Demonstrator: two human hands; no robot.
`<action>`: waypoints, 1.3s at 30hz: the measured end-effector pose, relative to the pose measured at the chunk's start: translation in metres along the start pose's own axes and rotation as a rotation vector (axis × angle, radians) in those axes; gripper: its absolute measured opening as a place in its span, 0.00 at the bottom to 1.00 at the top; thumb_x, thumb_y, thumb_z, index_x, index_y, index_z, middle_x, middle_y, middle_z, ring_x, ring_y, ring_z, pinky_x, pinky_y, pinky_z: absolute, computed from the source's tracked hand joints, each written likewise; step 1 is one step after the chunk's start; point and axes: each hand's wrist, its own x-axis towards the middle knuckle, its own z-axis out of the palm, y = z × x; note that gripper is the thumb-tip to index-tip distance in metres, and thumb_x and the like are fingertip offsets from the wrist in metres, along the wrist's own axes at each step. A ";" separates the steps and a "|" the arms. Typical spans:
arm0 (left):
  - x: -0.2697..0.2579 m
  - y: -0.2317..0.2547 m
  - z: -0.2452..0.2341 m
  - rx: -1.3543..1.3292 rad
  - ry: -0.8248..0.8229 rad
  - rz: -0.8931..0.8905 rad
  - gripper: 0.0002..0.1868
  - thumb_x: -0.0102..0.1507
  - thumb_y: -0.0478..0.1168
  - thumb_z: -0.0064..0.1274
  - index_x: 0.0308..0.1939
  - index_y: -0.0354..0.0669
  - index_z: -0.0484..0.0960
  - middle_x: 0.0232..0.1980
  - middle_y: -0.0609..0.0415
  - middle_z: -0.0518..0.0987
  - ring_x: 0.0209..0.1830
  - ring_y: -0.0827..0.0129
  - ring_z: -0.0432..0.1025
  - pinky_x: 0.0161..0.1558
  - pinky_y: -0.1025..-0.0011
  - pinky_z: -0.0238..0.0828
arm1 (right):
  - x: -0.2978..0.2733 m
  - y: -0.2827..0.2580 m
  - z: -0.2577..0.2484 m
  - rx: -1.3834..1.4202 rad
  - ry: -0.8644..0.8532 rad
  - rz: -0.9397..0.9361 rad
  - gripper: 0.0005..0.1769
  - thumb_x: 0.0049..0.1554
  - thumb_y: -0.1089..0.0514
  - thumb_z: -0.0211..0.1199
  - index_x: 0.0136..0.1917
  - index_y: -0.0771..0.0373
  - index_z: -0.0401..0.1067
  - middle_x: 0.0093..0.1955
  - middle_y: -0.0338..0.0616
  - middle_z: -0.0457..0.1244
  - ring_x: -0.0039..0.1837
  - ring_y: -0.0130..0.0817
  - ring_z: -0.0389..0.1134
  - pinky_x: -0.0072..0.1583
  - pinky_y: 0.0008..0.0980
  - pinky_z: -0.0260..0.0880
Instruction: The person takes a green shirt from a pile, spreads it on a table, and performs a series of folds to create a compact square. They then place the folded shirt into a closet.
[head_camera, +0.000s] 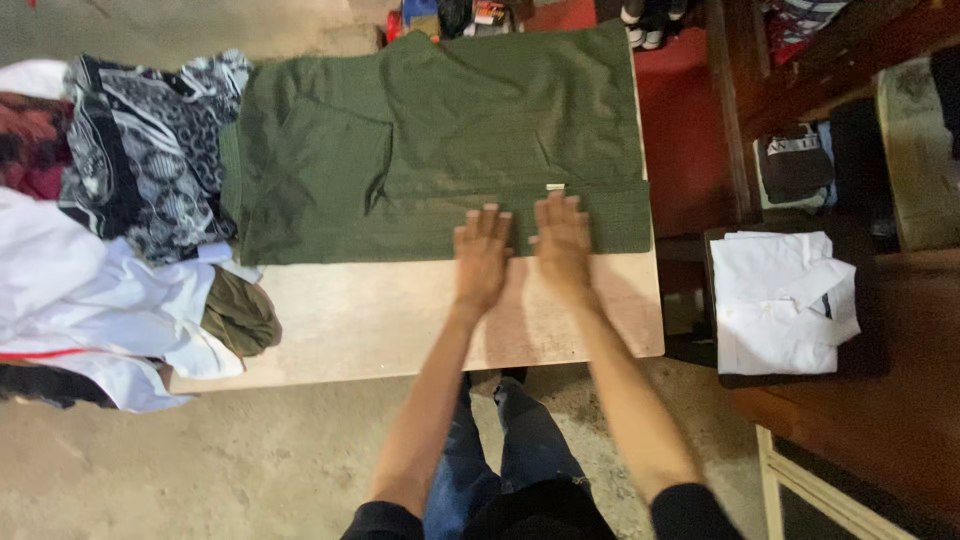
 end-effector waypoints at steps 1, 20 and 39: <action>0.000 0.013 0.001 0.037 -0.075 0.004 0.38 0.71 0.47 0.46 0.84 0.49 0.50 0.88 0.52 0.38 0.87 0.55 0.32 0.81 0.47 0.30 | -0.004 -0.009 0.010 0.127 -0.016 0.006 0.37 0.71 0.50 0.45 0.87 0.58 0.40 0.90 0.49 0.32 0.89 0.48 0.31 0.84 0.50 0.28; -0.082 -0.216 -0.054 -0.087 -0.121 -0.269 0.37 0.75 0.58 0.30 0.83 0.49 0.41 0.86 0.47 0.35 0.85 0.51 0.31 0.78 0.42 0.24 | -0.007 0.018 -0.026 0.172 -0.199 0.140 0.37 0.66 0.35 0.42 0.84 0.45 0.45 0.88 0.43 0.33 0.87 0.46 0.30 0.82 0.49 0.26; -0.017 -0.060 -0.052 -0.092 -0.306 -0.075 0.39 0.68 0.52 0.46 0.81 0.49 0.53 0.86 0.44 0.42 0.86 0.52 0.35 0.80 0.48 0.32 | 0.020 -0.118 0.026 0.320 0.022 -0.063 0.27 0.70 0.55 0.51 0.82 0.49 0.61 0.88 0.45 0.48 0.88 0.47 0.46 0.85 0.51 0.43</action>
